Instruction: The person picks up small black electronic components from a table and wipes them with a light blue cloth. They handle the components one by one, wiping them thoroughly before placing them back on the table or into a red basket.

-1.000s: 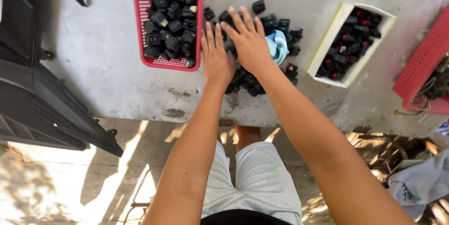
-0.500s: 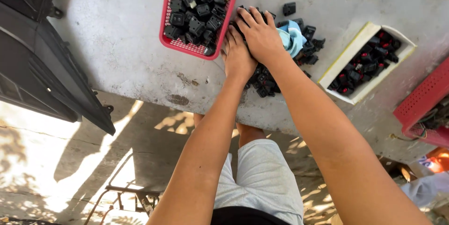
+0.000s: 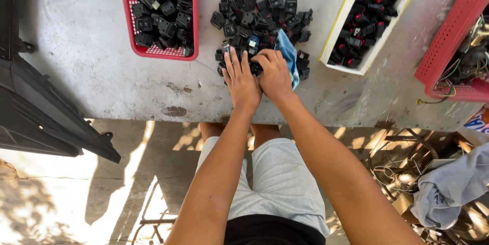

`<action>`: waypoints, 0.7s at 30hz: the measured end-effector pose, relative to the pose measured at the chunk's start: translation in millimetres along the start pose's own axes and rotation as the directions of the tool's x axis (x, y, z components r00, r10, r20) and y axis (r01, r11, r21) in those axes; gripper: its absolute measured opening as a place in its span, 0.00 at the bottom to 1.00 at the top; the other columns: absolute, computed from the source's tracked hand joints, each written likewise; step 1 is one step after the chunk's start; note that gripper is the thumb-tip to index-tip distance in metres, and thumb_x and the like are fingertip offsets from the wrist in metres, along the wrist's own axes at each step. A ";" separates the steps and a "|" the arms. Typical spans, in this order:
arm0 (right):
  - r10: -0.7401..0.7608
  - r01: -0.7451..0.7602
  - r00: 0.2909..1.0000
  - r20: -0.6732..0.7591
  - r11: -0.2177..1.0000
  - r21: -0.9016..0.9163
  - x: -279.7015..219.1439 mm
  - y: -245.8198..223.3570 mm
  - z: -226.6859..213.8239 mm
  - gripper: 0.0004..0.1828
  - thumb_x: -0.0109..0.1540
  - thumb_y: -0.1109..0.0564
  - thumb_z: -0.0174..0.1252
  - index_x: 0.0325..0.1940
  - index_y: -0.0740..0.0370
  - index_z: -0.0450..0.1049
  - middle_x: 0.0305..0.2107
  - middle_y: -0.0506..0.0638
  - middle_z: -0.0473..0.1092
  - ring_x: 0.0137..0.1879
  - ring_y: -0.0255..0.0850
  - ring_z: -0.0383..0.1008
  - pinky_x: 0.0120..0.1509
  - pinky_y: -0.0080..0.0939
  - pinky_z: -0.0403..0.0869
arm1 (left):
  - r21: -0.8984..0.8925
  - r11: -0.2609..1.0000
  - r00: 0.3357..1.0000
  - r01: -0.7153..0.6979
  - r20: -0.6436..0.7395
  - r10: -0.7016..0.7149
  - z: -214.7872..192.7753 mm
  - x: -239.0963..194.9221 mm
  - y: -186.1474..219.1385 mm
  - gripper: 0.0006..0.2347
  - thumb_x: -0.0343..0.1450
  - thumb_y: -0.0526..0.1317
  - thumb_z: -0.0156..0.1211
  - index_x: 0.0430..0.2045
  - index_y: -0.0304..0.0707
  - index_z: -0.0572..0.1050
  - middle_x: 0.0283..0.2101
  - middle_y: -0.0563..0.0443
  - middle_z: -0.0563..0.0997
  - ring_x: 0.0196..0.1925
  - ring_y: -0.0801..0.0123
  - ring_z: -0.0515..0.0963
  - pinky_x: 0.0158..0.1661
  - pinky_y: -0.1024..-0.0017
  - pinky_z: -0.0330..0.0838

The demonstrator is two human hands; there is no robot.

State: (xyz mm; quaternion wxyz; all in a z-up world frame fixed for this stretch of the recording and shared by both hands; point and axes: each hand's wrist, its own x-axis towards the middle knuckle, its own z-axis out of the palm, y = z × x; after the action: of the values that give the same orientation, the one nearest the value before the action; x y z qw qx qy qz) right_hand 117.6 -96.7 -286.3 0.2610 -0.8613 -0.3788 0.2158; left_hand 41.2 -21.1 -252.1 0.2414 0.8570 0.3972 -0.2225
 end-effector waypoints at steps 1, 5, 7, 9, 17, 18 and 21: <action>0.004 -0.004 1.000 -0.002 1.000 0.003 -7.5 -2.7 -2.6 0.17 0.59 0.62 0.55 0.48 0.45 0.75 0.46 0.40 0.64 0.52 0.44 0.66 0.42 0.46 0.69 | 0.004 1.000 1.000 -0.002 0.002 0.002 2.0 -7.5 -2.8 0.33 0.71 0.34 0.61 0.72 0.41 0.53 0.78 0.40 0.44 0.80 0.49 0.40 0.73 0.46 0.49; -0.055 0.055 0.998 0.026 0.998 0.014 -37.5 -13.4 -4.3 0.13 0.59 0.64 0.48 0.39 0.46 0.73 0.37 0.41 0.66 0.45 0.44 0.68 0.41 0.46 0.68 | 0.057 0.994 0.993 -0.092 -0.072 0.096 14.2 -33.4 -20.1 0.21 0.71 0.35 0.56 0.61 0.43 0.61 0.68 0.44 0.56 0.72 0.55 0.54 0.66 0.54 0.58; -0.064 0.064 0.995 0.082 0.998 -0.007 -56.6 -16.1 2.0 0.12 0.57 0.64 0.50 0.36 0.47 0.72 0.34 0.42 0.65 0.42 0.44 0.68 0.40 0.46 0.67 | 0.107 0.988 0.989 -0.115 -0.078 0.124 29.9 -46.6 -33.7 0.14 0.72 0.37 0.55 0.52 0.45 0.66 0.59 0.48 0.65 0.65 0.61 0.63 0.60 0.59 0.63; 0.032 -0.024 0.983 0.181 0.999 -0.045 -65.7 -12.2 13.1 0.14 0.59 0.65 0.48 0.37 0.48 0.75 0.30 0.43 0.71 0.38 0.46 0.75 0.38 0.47 0.72 | 0.107 0.984 0.988 -0.140 0.085 0.131 52.1 -46.9 -48.5 0.09 0.71 0.43 0.54 0.38 0.49 0.61 0.42 0.57 0.61 0.49 0.64 0.66 0.47 0.58 0.65; 0.137 -0.126 0.946 0.293 0.991 -0.053 -56.6 -24.0 -2.1 0.17 0.59 0.64 0.47 0.47 0.52 0.76 0.32 0.50 0.73 0.43 0.53 0.77 0.43 0.54 0.77 | -0.002 0.995 0.940 -0.100 0.329 0.095 45.4 -28.4 -58.1 0.15 0.73 0.46 0.51 0.54 0.48 0.64 0.56 0.50 0.67 0.63 0.55 0.68 0.61 0.48 0.62; 0.132 -0.121 0.950 0.282 0.991 -0.058 -55.9 -21.9 -2.3 0.18 0.59 0.63 0.47 0.48 0.49 0.76 0.33 0.48 0.74 0.45 0.51 0.77 0.45 0.52 0.77 | -0.005 0.994 0.937 -0.108 0.333 0.103 46.0 -24.8 -57.7 0.17 0.73 0.46 0.53 0.56 0.48 0.64 0.57 0.49 0.67 0.64 0.54 0.67 0.63 0.46 0.60; 0.125 -0.120 0.967 0.221 0.992 -0.035 -48.0 -20.0 -7.1 0.17 0.59 0.64 0.50 0.48 0.52 0.78 0.36 0.49 0.75 0.49 0.50 0.76 0.48 0.50 0.78 | 0.019 0.984 0.953 -0.178 0.251 0.167 39.1 -13.5 -53.4 0.16 0.70 0.45 0.55 0.51 0.48 0.67 0.52 0.51 0.68 0.60 0.56 0.68 0.59 0.51 0.66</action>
State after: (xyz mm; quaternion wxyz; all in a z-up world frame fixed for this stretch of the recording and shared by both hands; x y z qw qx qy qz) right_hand 81.0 -124.0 -260.3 0.1936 -0.8562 -0.3540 0.3228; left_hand -16.2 -21.6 -287.7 0.2899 0.8586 0.2827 -0.3143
